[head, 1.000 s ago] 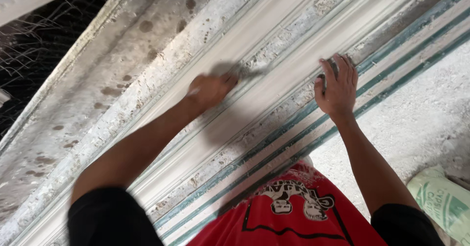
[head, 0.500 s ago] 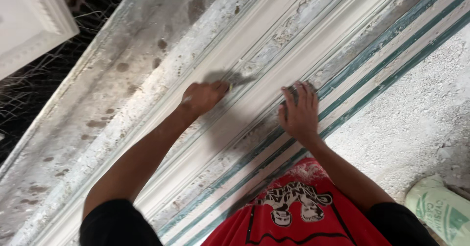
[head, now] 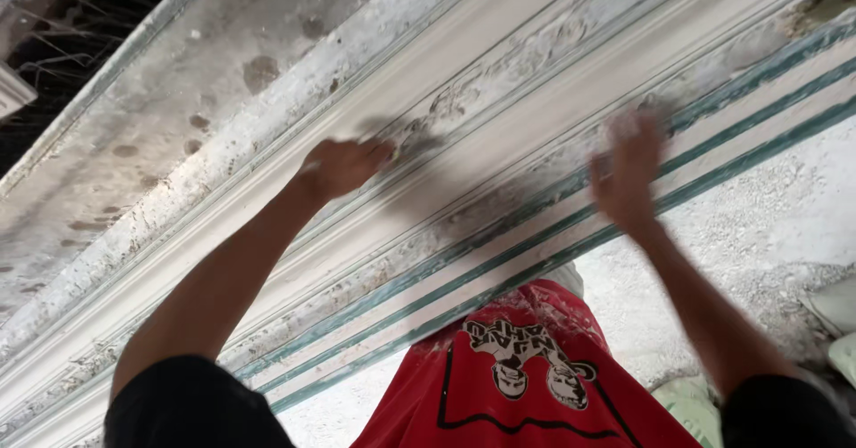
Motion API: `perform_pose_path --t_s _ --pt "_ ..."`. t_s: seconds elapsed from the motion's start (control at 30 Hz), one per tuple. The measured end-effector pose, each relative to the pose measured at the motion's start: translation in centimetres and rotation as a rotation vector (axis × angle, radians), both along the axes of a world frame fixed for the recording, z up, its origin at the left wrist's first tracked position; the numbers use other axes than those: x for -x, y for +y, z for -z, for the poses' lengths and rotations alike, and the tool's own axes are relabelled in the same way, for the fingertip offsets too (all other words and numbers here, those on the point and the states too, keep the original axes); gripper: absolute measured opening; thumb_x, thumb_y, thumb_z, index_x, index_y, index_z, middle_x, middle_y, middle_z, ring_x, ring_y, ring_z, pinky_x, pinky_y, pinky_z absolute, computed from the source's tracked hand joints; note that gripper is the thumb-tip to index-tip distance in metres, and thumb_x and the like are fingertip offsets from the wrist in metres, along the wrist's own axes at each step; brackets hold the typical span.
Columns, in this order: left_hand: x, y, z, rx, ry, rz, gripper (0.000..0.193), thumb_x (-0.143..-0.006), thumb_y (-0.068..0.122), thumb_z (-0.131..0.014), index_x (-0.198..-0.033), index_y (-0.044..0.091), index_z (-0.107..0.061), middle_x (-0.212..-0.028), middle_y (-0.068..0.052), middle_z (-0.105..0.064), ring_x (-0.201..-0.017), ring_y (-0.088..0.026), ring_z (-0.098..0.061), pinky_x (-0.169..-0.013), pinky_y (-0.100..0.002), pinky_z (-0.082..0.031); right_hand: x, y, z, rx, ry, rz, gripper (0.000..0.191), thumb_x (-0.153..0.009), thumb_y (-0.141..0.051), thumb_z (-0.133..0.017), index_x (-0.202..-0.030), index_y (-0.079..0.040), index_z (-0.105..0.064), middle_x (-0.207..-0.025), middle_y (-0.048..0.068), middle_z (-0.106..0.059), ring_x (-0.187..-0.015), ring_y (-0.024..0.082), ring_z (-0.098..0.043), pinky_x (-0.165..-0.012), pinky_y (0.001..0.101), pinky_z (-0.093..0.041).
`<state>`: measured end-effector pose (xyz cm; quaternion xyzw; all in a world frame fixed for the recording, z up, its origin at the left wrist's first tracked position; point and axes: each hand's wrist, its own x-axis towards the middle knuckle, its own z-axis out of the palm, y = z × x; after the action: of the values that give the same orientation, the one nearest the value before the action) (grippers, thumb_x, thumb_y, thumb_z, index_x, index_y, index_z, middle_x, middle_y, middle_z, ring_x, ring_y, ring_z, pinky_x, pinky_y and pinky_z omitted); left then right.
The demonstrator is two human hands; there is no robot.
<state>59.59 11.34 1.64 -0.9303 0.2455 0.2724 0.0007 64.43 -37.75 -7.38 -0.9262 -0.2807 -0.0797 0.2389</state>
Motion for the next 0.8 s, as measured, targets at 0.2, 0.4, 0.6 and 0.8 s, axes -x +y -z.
perform_pose_path --t_s 0.2,0.4,0.6,0.8 --pt "-4.6 -5.1 -0.2 -0.051 0.021 0.001 0.042 -0.104 0.028 -0.048 -0.145 0.017 -0.045 -0.128 -0.005 -0.062 -0.098 -0.027 -0.070 -0.071 -0.042 -0.060 -13.3 -8.5 -0.5 0.212 -0.035 0.327 0.058 -0.123 -0.045 -0.021 -0.152 0.001 -0.040 -0.161 0.033 -0.034 -0.155 0.051 -0.030 -0.126 0.0680 -0.021" --pt "-14.2 -14.4 0.5 0.095 -0.023 -0.031 0.041 -0.101 0.017 -0.051 -0.142 0.016 -0.046 -0.126 -0.004 -0.063 -0.101 -0.029 -0.069 -0.079 -0.047 -0.056 -13.0 -7.2 -0.4 0.196 0.005 0.367 0.061 -0.121 -0.047 -0.021 -0.155 -0.001 -0.042 -0.160 0.032 -0.037 -0.153 0.048 -0.033 -0.125 0.0655 -0.020" --pt "-16.1 -15.4 -1.2 0.133 -0.091 0.080 0.043 -0.099 0.012 -0.053 -0.141 0.006 -0.045 -0.119 -0.012 -0.067 -0.081 -0.030 -0.074 -0.060 -0.043 -0.061 -13.6 -6.9 -0.8 0.201 0.054 0.397 0.063 -0.117 -0.052 -0.023 -0.151 -0.003 -0.041 -0.159 0.030 -0.036 -0.154 0.045 -0.033 -0.127 0.0615 -0.017" --pt "-26.4 -26.7 3.3 0.273 -0.173 0.073 0.033 -0.096 0.011 -0.057 -0.128 0.001 -0.057 -0.113 -0.014 -0.069 -0.075 -0.027 -0.075 -0.060 -0.043 -0.061 -12.9 -7.6 0.1 0.246 0.136 0.431 0.066 -0.113 -0.057 -0.024 -0.151 -0.004 -0.038 -0.160 0.030 -0.033 -0.155 0.042 -0.030 -0.128 0.0603 -0.012"
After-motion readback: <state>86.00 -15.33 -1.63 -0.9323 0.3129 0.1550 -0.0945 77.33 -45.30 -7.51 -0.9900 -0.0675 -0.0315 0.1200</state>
